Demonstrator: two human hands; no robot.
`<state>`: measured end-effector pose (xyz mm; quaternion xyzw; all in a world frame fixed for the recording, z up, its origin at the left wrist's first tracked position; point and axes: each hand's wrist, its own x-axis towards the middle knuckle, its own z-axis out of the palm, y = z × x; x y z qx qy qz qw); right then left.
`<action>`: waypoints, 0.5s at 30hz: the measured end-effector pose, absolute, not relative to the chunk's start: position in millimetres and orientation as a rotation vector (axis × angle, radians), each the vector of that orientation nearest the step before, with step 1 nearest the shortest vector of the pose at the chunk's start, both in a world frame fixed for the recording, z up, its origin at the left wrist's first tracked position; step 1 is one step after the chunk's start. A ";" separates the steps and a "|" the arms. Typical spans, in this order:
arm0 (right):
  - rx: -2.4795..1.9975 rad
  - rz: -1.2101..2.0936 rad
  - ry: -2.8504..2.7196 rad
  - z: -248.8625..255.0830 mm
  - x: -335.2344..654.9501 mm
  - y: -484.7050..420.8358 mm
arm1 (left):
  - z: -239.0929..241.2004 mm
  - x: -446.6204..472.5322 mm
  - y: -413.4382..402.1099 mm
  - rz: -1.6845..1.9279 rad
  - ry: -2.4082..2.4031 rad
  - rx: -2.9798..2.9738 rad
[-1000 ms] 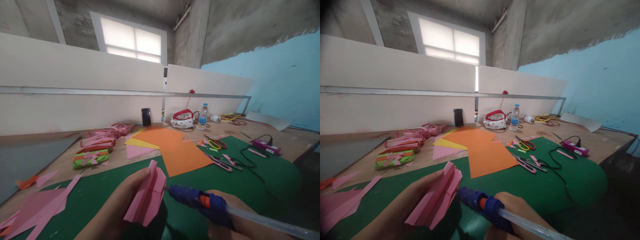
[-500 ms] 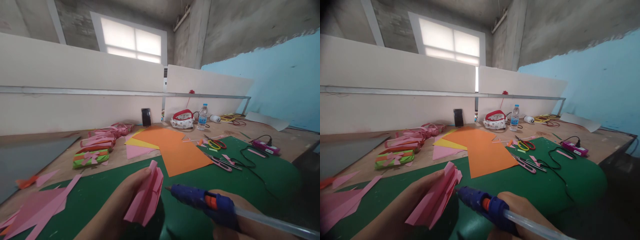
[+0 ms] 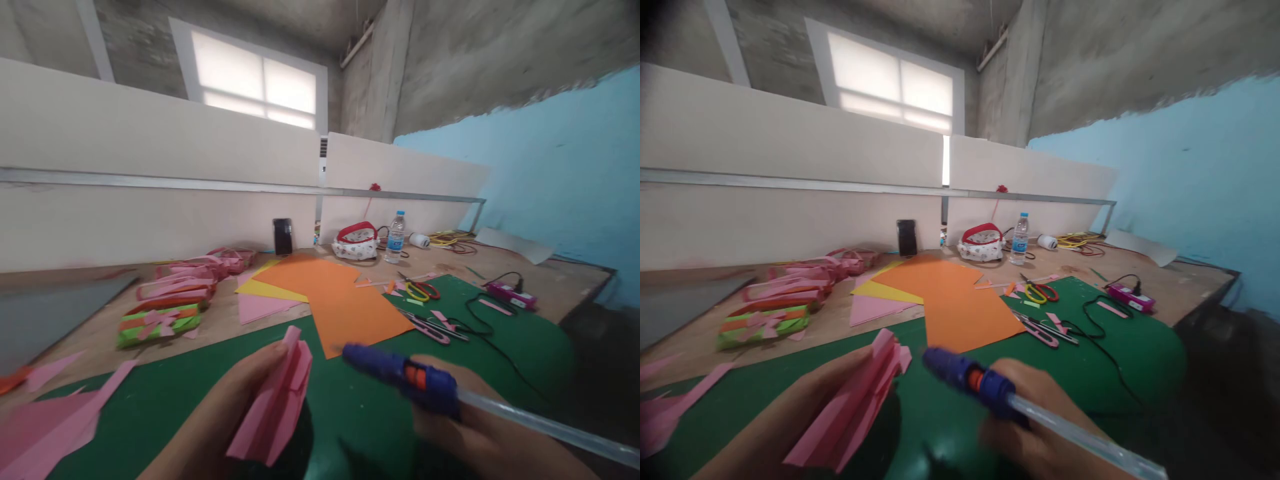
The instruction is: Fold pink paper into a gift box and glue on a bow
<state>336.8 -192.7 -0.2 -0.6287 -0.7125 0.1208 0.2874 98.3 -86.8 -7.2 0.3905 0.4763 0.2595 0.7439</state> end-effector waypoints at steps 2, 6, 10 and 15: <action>-1.834 0.110 -1.865 0.9 368.2 -178.8 | -10.5 98.0 -80.6 0.523 1.056 0.844; -2.298 -0.353 -1.658 -8.5 451.4 -154.6 | -11.4 99.1 -77.4 0.470 1.011 0.807; -2.359 -0.443 -1.662 -18.6 485.0 -142.5 | -5.2 98.5 -87.1 0.507 0.981 0.832; -1.719 -0.341 -1.974 -4.5 404.2 -141.5 | 0.9 96.4 -91.8 0.470 0.887 0.831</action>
